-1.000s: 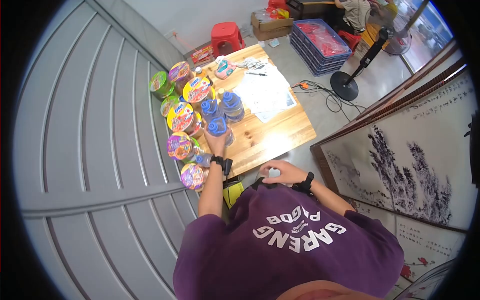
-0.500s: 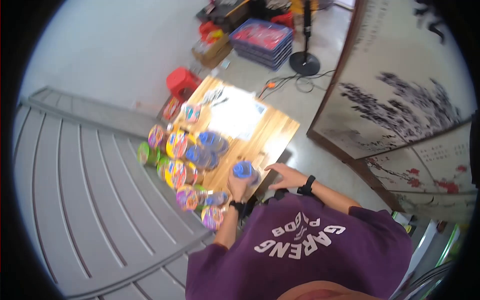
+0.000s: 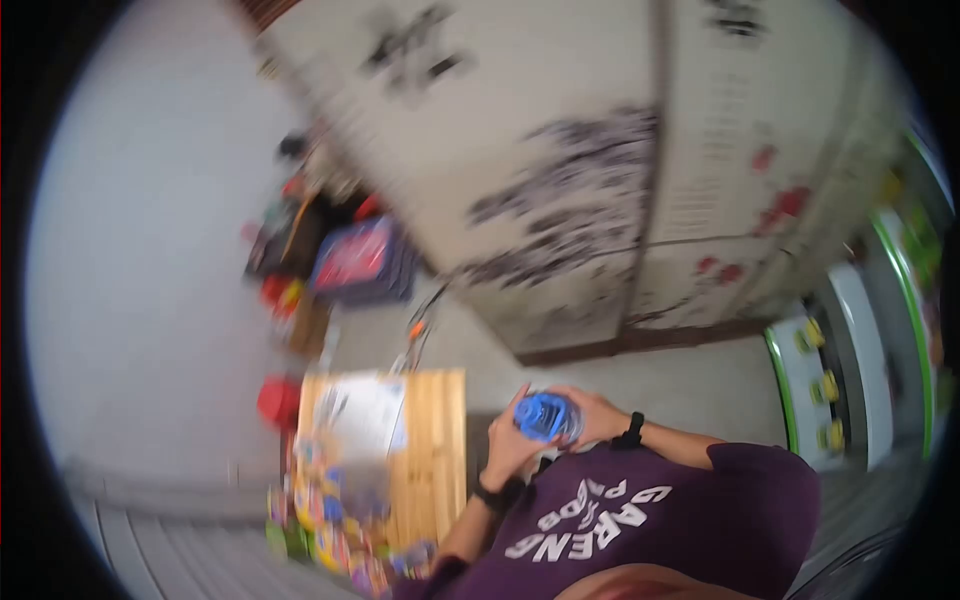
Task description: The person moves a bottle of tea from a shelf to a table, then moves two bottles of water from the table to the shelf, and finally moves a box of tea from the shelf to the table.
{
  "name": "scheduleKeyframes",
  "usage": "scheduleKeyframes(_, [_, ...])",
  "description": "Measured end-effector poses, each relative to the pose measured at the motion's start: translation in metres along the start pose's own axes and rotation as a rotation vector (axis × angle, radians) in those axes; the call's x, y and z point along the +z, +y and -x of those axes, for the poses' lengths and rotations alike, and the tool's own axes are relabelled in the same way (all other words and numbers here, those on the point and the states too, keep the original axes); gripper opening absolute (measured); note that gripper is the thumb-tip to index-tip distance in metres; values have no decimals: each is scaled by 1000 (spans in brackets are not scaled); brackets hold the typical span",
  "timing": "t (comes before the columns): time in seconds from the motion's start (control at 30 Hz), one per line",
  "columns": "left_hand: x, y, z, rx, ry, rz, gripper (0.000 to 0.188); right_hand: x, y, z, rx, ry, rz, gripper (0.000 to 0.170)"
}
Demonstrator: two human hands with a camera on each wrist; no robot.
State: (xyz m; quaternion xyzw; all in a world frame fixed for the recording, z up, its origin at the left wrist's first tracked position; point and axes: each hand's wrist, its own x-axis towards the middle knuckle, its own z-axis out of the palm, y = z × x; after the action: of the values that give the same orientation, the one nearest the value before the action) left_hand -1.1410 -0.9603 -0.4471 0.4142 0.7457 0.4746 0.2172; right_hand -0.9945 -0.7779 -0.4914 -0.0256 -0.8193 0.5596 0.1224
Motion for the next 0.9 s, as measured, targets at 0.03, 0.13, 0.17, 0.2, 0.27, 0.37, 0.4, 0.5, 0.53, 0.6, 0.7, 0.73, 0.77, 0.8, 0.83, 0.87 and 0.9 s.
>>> scheduleKeyframes(0.03, [25, -2, -7, 29, -58, 5, 114, -18, 4, 20, 15, 60, 0, 109])
scheduleKeyframes(0.13, [91, 48, -23, 35, -222, 321, 125, -81, -19, 83, 71, 176, 56, 106])
scheduleKeyframes(0.17, [113, 68, -29, 34, -266, 404, 129, -100, -20, 103, 62, 221, 95, 104])
scheduleKeyframes(0.2, [137, 77, -36, 61, -306, 443, 128, -114, -18, 122, 28, 293, 126, 102])
scheduleKeyframes(0.27, [165, 91, -48, 95, -347, 499, 123, -131, -14, 148, 64, 389, 206, 105])
scheduleKeyframes(0.37, [217, 118, -64, 204, -487, 460, 116, -166, -16, 195, 114, 475, 221, 107])
scheduleKeyframes(0.4, [230, 123, -68, 269, -522, 344, 108, -172, -17, 211, 125, 505, 216, 108])
scheduleKeyframes(0.5, [270, 146, -59, 346, -641, 281, 102, -174, -20, 266, 194, 594, 192, 111])
scheduleKeyframes(0.53, [281, 154, -54, 297, -693, 275, 101, -170, -17, 283, 175, 634, 179, 111])
scheduleKeyframes(0.6, [298, 174, -50, 319, -772, 246, 99, -167, -20, 307, 174, 702, 151, 109])
scheduleKeyframes(0.7, [327, 172, -52, 363, -858, 214, 97, -164, -19, 334, 250, 781, 121, 105])
scheduleKeyframes(0.73, [337, 174, -53, 364, -891, 216, 98, -163, -18, 340, 271, 815, 110, 105])
scheduleKeyframes(0.77, [346, 176, -56, 365, -926, 220, 98, -162, -17, 346, 294, 850, 100, 105])
scheduleKeyframes(0.8, [355, 182, -59, 404, -950, 182, 97, -163, -20, 351, 319, 884, 88, 105])
scheduleKeyframes(0.83, [365, 188, -62, 397, -996, 199, 97, -165, -23, 358, 365, 917, 101, 104])
scheduleKeyframes(0.87, [374, 192, -66, 386, -1040, 214, 98, -167, -26, 362, 411, 948, 110, 104])
scheduleKeyframes(0.9, [382, 197, -69, 372, -1082, 225, 98, -169, -26, 366, 454, 976, 114, 104])
